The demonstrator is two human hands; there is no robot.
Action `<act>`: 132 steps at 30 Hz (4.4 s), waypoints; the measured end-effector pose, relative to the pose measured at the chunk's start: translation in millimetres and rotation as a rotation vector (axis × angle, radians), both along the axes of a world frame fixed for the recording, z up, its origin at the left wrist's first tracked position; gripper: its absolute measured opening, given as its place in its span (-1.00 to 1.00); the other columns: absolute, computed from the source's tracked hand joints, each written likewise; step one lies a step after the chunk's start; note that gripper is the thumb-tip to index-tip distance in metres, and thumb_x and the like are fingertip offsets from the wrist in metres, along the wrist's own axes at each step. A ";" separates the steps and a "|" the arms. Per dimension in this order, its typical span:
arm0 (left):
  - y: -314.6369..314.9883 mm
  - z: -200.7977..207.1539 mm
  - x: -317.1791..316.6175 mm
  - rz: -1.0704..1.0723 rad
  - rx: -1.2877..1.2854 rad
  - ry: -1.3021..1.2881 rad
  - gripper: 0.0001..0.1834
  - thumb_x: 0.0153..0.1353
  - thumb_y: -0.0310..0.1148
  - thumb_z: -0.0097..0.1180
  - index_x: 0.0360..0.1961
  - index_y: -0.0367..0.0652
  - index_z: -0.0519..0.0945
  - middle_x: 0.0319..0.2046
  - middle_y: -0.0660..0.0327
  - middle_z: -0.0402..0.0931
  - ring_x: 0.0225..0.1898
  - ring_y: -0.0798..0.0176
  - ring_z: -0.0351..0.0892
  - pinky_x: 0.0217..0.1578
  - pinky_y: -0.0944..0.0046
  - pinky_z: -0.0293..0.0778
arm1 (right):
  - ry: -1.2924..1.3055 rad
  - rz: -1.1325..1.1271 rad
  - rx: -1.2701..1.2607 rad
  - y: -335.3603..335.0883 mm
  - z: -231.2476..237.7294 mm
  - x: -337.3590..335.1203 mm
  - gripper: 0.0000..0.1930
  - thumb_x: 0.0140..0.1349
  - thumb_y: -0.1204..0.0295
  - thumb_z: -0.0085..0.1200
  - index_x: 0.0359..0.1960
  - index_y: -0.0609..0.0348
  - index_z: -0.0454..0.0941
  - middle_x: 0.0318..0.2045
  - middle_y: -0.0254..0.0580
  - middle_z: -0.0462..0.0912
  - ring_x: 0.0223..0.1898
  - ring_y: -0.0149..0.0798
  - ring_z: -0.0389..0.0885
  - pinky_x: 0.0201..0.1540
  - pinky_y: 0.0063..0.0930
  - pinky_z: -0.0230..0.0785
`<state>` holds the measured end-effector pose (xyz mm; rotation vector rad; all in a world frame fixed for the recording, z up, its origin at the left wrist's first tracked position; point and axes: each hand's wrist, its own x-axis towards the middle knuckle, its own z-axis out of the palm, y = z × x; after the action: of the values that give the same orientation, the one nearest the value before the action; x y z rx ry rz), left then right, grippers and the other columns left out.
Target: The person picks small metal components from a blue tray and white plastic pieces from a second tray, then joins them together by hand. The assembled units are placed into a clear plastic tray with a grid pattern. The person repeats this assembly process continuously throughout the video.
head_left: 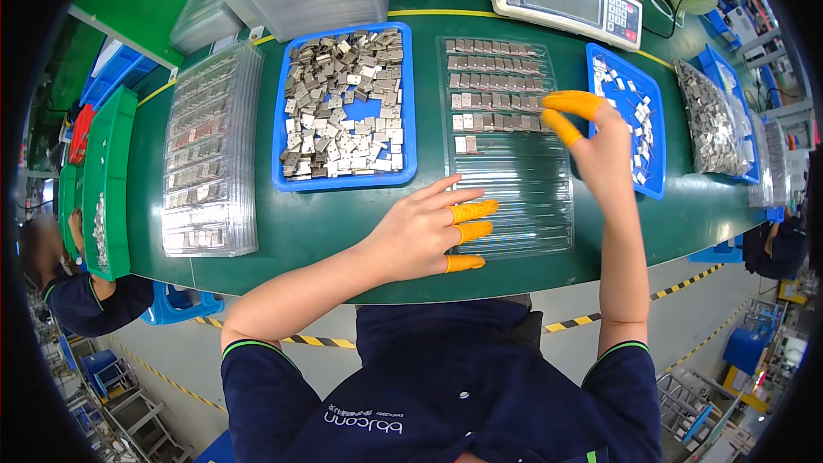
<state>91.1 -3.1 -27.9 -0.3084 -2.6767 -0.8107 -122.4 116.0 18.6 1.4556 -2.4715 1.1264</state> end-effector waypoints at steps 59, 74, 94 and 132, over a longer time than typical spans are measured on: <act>-61.0 25.1 -13.5 0.584 1.334 -0.052 -0.74 0.11 -0.47 0.15 -0.14 -0.26 0.52 -0.19 0.23 0.54 -0.20 0.40 0.50 -0.10 0.42 0.37 | -0.314 -0.389 -0.242 71.0 -14.5 -86.9 -0.78 0.11 0.41 0.16 -0.29 0.35 0.61 -0.33 -0.08 0.65 -0.26 -0.32 0.62 -0.16 -0.52 0.42; -36.5 35.1 -16.3 0.528 1.251 -0.143 -0.75 0.05 -0.51 0.20 -0.21 -0.37 0.55 -0.34 0.08 0.60 -0.36 0.30 0.61 -0.33 0.44 0.51 | -1.016 0.268 -0.292 -21.3 -6.7 44.4 -0.77 0.15 0.54 0.09 -0.13 0.30 0.55 -0.26 -0.19 0.62 -0.31 -0.41 0.59 -0.18 -0.58 0.48; -31.1 27.3 -12.2 0.401 1.293 -0.246 -0.77 0.02 -0.56 0.22 -0.25 -0.39 0.58 -0.39 0.07 0.60 -0.43 0.31 0.60 -0.36 0.42 0.52 | -1.083 0.322 -0.199 -16.9 -20.5 57.1 -0.76 -0.04 0.61 0.25 -0.27 0.32 0.59 -0.36 -0.25 0.62 -0.29 -0.42 0.59 -0.14 -0.60 0.45; 16.8 10.5 -6.7 0.191 -0.095 0.075 -0.64 -0.15 -0.17 0.31 -0.27 -0.01 0.62 -0.12 0.27 0.54 -0.07 0.22 0.49 -0.26 0.29 0.52 | 0.081 -0.154 -0.038 7.8 -10.5 -6.1 -0.79 0.04 0.43 0.17 -0.25 0.16 0.59 -0.31 -0.06 0.59 -0.27 -0.05 0.53 -0.18 -0.30 0.36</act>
<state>84.4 13.7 -17.4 -0.1004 -2.6286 -0.6043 -128.5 123.8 8.1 1.2509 -2.4442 1.0574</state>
